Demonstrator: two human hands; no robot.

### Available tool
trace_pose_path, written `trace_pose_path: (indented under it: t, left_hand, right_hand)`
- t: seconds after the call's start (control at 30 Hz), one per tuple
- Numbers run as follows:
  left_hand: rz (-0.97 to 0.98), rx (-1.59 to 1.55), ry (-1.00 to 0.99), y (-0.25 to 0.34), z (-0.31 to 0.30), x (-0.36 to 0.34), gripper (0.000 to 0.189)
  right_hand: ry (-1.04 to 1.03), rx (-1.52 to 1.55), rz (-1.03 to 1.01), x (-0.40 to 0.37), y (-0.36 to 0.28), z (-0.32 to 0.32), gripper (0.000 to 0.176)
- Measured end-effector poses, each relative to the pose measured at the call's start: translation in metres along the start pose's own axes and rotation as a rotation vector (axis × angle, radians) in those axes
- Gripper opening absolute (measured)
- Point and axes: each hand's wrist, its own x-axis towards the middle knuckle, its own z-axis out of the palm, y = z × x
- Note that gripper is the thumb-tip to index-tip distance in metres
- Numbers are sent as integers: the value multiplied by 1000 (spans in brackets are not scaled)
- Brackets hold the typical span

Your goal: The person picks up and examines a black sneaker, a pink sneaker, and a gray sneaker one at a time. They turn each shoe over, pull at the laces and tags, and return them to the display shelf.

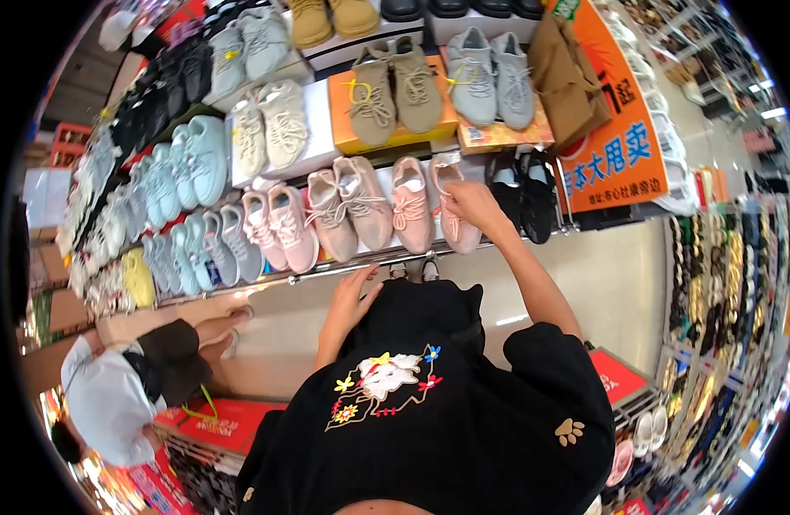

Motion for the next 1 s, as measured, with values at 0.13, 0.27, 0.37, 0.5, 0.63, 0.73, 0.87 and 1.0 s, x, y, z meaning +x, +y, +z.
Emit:
trace_pose_path:
  t: [0.13, 0.27, 0.37, 0.5, 0.63, 0.73, 0.87, 1.0]
  left_hand:
    - [-115, 13, 42, 17, 7, -14, 39]
    - [-190, 40, 16, 29, 19, -28, 38]
    - [-206, 80, -13, 32, 30, -36, 38]
    - [-230, 16, -126, 44, 44, -36, 38]
    - [-178, 47, -153, 46, 50, -37, 39]
    - [-186, 65, -99, 44, 50, -43, 38]
    - [-239, 21, -59, 39, 38, -56, 39]
    - [-248, 15, -48, 23, 26, -76, 39]
  right_hand:
    - [62, 26, -18, 11, 8, 16, 15]
    - [82, 68, 31, 18, 26, 29, 17]
    - [145, 112, 72, 19, 29, 31, 22]
    - [147, 120, 105, 11, 26, 28, 19]
    - [337, 178, 128, -8, 2, 21, 27]
    - [383, 229, 230, -37, -26, 30, 29]
    - [294, 442, 334, -67, -70, 64, 25]
    - [105, 493, 265, -72, -113, 107, 22]
